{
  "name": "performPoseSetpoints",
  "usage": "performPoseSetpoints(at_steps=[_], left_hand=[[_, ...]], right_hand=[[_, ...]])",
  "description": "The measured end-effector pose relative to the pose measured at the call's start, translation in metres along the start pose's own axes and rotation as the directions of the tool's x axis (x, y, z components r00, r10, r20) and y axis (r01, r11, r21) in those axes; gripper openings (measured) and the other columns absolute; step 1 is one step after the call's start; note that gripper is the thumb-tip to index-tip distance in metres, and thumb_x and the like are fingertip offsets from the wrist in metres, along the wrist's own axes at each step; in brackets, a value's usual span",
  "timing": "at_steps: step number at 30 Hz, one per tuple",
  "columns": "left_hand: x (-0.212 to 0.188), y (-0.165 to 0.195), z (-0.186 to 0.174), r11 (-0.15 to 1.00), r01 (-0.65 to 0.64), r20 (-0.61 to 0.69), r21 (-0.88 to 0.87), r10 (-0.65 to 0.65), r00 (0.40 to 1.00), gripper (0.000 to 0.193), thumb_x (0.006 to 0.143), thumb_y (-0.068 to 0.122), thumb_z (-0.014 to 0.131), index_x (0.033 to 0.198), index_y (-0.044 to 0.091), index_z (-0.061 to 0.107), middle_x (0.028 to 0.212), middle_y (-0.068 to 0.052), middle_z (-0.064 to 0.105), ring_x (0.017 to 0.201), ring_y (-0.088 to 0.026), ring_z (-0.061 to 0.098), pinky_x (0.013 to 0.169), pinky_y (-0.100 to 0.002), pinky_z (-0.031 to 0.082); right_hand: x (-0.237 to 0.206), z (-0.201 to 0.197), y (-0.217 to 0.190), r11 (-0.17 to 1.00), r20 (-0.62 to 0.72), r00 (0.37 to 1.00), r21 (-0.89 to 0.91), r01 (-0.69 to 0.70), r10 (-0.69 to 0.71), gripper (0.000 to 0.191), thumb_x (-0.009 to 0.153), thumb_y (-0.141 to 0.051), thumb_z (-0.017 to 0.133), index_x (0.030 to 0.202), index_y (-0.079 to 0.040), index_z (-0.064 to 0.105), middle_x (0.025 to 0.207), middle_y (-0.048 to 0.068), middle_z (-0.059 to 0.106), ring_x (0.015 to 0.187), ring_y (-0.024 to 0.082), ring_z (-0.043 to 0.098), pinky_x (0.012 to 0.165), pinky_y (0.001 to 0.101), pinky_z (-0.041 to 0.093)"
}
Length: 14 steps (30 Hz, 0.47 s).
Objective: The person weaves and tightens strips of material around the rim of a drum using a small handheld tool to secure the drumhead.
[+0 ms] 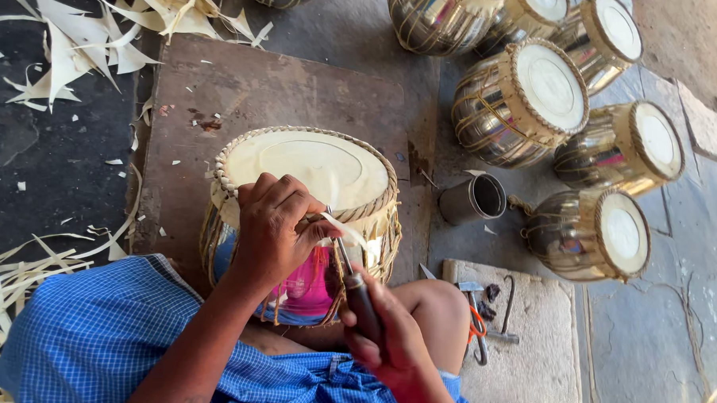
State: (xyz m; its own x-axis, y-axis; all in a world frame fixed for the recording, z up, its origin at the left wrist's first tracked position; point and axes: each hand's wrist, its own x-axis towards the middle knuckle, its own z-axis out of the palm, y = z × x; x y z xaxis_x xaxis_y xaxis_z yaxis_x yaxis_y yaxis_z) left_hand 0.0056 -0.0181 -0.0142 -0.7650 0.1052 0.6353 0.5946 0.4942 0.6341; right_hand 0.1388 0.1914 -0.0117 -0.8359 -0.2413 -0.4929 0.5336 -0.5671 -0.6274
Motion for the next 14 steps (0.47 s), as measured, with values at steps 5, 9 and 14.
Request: performPoseSetpoints(at_steps=[5,9,14], left_hand=[[-0.003,0.006,0.001,0.999,-0.021,-0.021,-0.024,0.021,1.000,0.035,0.079,0.046,0.079,0.088,0.014,0.069,0.090,0.000,0.062,0.091,-0.025,0.057,0.087,-0.044,0.037],[-0.019,0.019,0.003,1.000,-0.030,-0.034,-0.003,0.030,0.999,0.031,0.079,0.040,0.081,0.091,0.015,0.068,0.092,-0.003,0.060,0.092,-0.025,0.057,0.086,-0.045,0.036],[-0.038,0.037,0.005,0.997,-0.079,-0.065,0.027,0.081,0.995,0.029,0.084,0.035,0.080,0.100,0.015,0.066,0.100,-0.003,0.061,0.099,-0.025,0.058,0.090,-0.045,0.037]], right_hand=[[0.009,0.016,0.021,-0.046,0.331,0.610,-0.899,0.435,-0.720,0.040,0.103,-0.008,0.059,0.142,0.001,0.058,0.114,0.012,0.068,0.098,0.020,0.067,0.084,0.0302,0.055],[-0.003,0.011,0.044,0.009,0.237,0.596,-0.925,0.379,-0.767,0.043,0.097,-0.005,0.064,0.140,0.001,0.059,0.117,0.016,0.068,0.105,0.025,0.065,0.093,0.0357,0.051],[0.005,-0.009,0.066,-0.152,0.269,0.492,-0.952,0.265,-0.828,0.045,0.099,-0.010,0.065,0.143,-0.005,0.058,0.115,0.010,0.063,0.101,0.025,0.065,0.093,0.0304,0.053]])
